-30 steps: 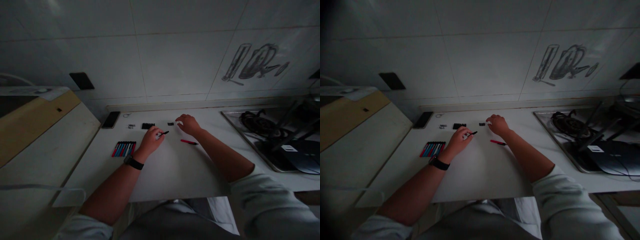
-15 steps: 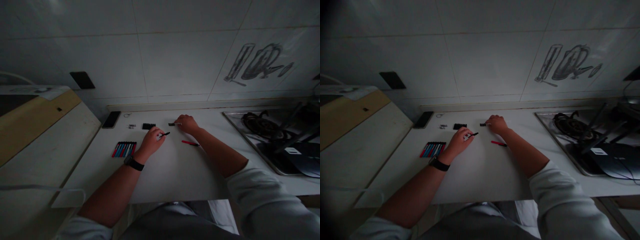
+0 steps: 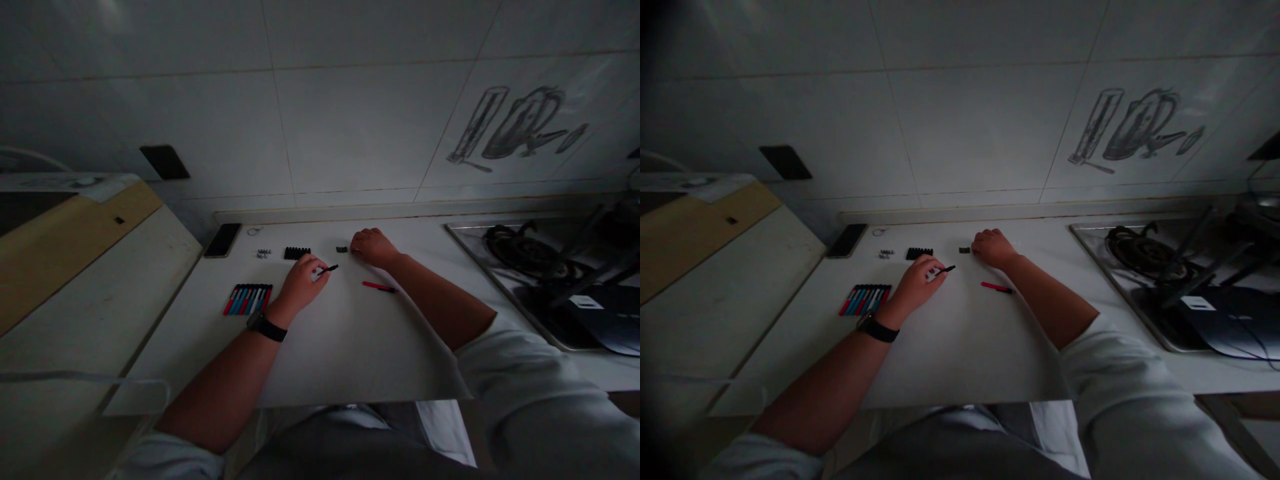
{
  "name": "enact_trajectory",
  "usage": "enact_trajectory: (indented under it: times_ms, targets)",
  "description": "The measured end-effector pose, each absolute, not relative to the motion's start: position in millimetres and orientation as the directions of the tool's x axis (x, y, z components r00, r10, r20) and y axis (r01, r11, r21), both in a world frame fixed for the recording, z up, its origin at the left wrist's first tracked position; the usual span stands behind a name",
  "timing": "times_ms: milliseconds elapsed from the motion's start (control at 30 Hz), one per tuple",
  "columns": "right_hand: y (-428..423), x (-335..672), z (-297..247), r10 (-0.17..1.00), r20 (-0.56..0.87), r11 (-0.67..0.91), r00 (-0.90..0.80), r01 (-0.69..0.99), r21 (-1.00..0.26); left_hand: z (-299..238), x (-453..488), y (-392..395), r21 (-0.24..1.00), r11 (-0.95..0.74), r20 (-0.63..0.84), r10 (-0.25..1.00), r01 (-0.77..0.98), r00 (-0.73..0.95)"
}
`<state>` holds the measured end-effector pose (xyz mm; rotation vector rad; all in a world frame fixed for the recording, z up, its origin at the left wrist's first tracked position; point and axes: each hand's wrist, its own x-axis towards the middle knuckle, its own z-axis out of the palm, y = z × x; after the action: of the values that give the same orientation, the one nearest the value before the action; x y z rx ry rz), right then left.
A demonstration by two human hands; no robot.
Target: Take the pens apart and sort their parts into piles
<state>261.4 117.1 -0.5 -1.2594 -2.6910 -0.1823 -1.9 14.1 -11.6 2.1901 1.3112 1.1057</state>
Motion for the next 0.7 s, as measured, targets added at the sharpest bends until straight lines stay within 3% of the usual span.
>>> enact_trajectory:
  times_ms: [100, 433, 567, 700]
  targets:
    - [110.4, 258.9, 7.0, 0.765, 0.258, 0.615, -0.59, 0.788, -0.021, -12.0, -2.2, 14.1, 0.637, -0.508, 0.441, 0.857, 0.58, 0.267]
    - [47.4, 235.6, 27.3, 0.775, 0.503, 0.62, -0.381, 0.61, -0.494, -15.2, -1.4, 15.4, 0.645, -0.518, 0.444, 0.852, 0.561, 0.276]
    - [36.4, 231.1, 12.2, 0.83, 0.503, 0.556, -0.243, 0.45, -0.699, -13.7, -0.7, 14.7, 0.647, -0.523, 0.451, 0.849, 0.555, 0.276]
    - [35.7, 232.1, -6.6, 0.908, 0.391, 0.419, -0.151, 0.303, -0.856, -10.8, 0.0, 12.8, 0.637, -0.535, 0.463, 0.841, 0.555, 0.279]
